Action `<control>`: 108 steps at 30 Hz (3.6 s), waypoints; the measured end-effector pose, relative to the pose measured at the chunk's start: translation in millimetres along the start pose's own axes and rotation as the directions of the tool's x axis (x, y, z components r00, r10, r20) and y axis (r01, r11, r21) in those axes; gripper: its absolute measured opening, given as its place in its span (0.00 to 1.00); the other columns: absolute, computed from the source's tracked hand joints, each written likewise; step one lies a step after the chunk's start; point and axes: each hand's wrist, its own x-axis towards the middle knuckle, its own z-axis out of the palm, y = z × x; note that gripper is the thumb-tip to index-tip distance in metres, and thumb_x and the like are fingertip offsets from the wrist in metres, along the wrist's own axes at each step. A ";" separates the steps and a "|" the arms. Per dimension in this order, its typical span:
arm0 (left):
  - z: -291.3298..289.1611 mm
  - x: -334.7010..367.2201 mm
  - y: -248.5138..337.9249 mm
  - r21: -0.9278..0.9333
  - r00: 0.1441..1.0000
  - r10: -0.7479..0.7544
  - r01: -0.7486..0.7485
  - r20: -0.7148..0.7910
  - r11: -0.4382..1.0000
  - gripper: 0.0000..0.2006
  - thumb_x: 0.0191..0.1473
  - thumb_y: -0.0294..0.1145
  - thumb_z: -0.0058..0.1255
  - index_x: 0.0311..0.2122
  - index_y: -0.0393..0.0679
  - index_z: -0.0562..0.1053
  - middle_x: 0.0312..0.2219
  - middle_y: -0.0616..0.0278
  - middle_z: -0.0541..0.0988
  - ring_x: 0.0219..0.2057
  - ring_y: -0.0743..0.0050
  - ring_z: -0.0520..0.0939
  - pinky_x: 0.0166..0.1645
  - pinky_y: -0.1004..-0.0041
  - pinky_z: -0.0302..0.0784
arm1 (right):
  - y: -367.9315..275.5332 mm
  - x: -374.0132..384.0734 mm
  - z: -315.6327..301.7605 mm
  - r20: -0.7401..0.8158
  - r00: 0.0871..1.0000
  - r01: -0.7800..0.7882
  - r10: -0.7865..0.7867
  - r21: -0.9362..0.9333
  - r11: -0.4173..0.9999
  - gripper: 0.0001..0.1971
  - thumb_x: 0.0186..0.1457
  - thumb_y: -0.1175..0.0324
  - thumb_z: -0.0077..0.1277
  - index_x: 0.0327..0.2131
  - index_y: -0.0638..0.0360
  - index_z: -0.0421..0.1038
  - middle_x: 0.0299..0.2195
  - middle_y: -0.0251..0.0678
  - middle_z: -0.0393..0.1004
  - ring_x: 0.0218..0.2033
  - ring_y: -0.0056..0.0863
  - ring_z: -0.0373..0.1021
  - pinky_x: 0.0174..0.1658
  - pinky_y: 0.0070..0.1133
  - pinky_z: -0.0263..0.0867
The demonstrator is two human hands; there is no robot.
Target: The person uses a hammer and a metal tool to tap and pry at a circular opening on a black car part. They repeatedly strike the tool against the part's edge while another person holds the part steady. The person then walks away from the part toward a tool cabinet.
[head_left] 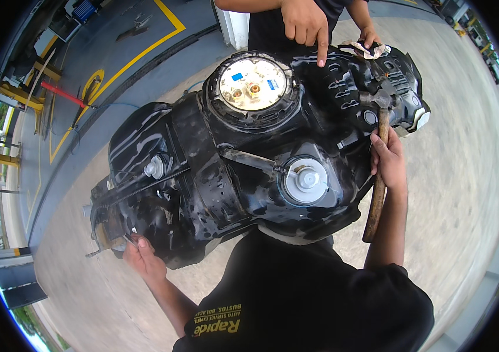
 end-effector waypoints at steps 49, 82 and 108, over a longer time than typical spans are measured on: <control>17.4 3.2 13.6 0.411 0.984 -0.039 0.109 -0.174 0.905 0.19 0.69 0.37 0.43 0.25 0.39 0.65 0.15 0.67 0.61 0.19 0.79 0.60 0.24 0.70 0.51 | 8.5 33.2 -20.4 0.304 0.949 -0.159 0.084 0.233 0.959 0.17 0.65 0.68 0.53 0.51 0.64 0.60 0.16 0.28 0.62 0.10 0.16 0.59 0.14 0.15 0.60; -49.9 -293.1 -136.9 -0.071 0.729 -0.515 0.546 -0.452 0.835 0.19 0.69 0.38 0.41 0.24 0.41 0.64 0.16 0.72 0.60 0.20 0.82 0.60 0.24 0.70 0.53 | 114.8 -63.7 -87.7 -0.324 0.897 0.280 -0.302 -0.114 0.953 0.08 0.69 0.66 0.46 0.43 0.58 0.61 0.18 0.29 0.62 0.14 0.17 0.61 0.17 0.16 0.62; 25.3 -469.3 -213.3 0.365 0.498 -0.823 0.845 -0.272 0.391 0.26 0.61 0.46 0.44 0.40 0.25 0.77 0.39 0.27 0.79 0.46 0.27 0.78 0.52 0.46 0.71 | 431.2 -212.6 -185.1 -0.201 0.917 -0.386 0.344 -0.660 0.644 0.16 0.60 0.59 0.52 0.43 0.62 0.65 0.35 0.58 0.78 0.41 0.60 0.74 0.42 0.48 0.68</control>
